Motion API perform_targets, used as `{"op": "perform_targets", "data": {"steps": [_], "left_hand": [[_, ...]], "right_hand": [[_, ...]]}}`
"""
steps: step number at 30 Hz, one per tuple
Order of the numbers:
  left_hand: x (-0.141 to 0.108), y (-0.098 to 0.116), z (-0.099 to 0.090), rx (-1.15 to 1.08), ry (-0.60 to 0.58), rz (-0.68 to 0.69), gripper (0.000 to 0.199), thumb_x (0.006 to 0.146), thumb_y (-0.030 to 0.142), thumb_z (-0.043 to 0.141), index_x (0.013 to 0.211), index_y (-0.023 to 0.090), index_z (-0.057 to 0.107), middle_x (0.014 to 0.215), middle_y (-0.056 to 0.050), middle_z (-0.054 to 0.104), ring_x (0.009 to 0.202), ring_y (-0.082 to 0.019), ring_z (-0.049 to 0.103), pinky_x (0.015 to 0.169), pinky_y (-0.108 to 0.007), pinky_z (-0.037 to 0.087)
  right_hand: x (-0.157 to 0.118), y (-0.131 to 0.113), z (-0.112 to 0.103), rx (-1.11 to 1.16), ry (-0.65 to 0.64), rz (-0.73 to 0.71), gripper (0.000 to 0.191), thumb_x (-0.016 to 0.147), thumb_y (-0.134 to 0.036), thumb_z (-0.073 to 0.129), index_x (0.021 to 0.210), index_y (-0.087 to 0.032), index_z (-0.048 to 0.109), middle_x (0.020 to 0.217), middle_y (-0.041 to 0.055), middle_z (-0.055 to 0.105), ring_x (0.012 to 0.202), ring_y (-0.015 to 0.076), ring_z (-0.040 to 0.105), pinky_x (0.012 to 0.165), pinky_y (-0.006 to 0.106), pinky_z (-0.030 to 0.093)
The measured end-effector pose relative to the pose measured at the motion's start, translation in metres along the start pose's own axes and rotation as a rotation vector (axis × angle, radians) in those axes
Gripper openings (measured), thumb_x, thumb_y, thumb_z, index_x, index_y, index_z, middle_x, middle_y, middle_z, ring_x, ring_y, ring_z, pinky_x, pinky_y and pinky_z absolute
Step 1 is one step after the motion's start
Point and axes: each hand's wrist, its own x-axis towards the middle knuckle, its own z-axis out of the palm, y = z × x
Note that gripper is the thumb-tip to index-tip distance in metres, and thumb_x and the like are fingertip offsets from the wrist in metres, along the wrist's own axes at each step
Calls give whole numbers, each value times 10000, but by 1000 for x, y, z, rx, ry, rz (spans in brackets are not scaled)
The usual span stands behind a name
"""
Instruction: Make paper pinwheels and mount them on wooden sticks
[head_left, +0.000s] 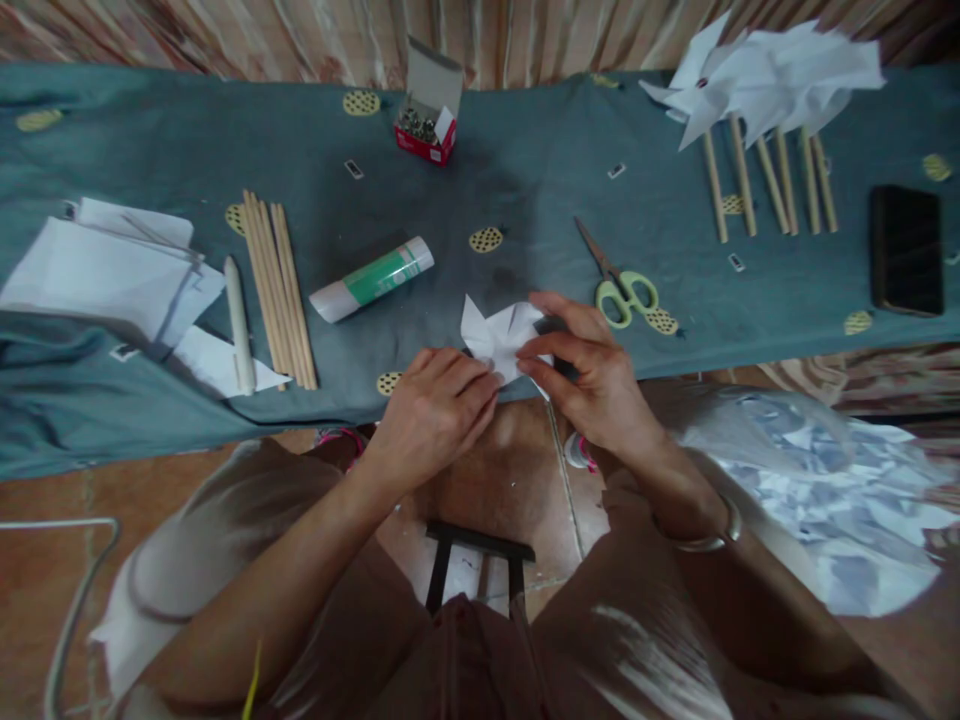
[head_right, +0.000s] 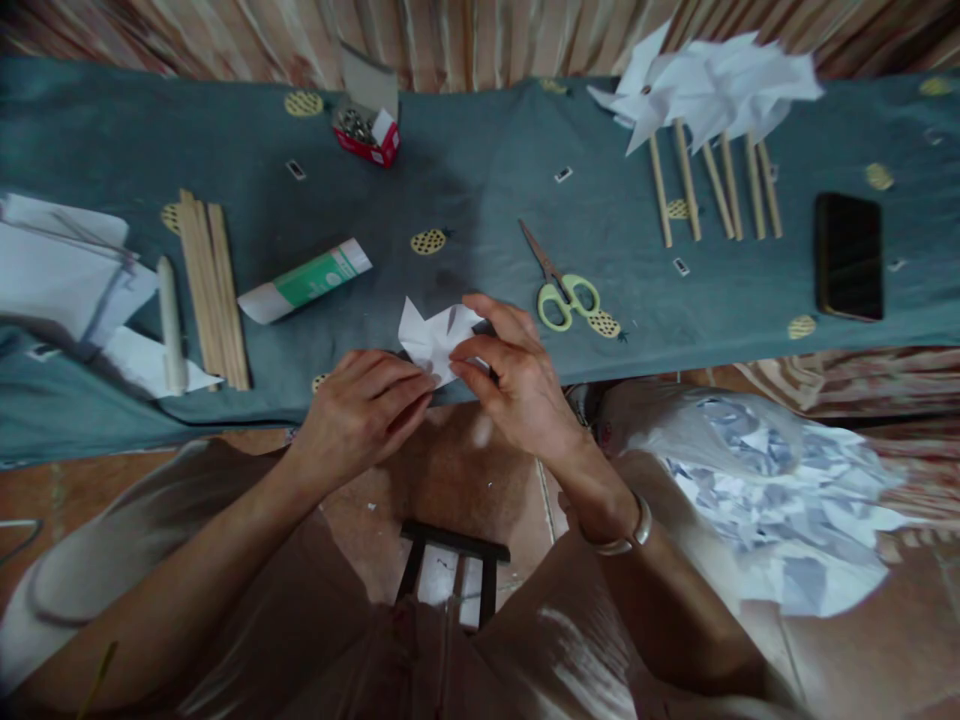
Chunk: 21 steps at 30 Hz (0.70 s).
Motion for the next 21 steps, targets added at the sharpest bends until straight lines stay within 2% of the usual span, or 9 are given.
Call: {"op": "perform_targets", "data": {"steps": [5,11,21], "left_hand": [[0,4,4,-66,47,2,196,943,167,545,1122,128,613,962,-86,728,873,-208,649,766,-352,508],[-2,4,9,-125,38,6,156,939,127,534,1047,146,644,999,-86,714,910,-191,650,795,-340,555],[-2,5,10,-192,75,-31,130,925,104,552,1020,115,640,958,-88,705,852,-176,642,742,-302,579]], "right_hand": [[3,-5,4,-9,-3,0,100,880,-263,627,889,-299,720,1388,-13,564,1292,273,506,1083,519,442],[4,-6,6,6,3,9,76,876,-282,649,918,-286,713,1378,16,574,1273,257,514,1067,474,461],[0,-4,7,-17,28,15,79,874,-255,637,887,-292,706,1337,16,601,1241,257,536,1058,508,471]]}}
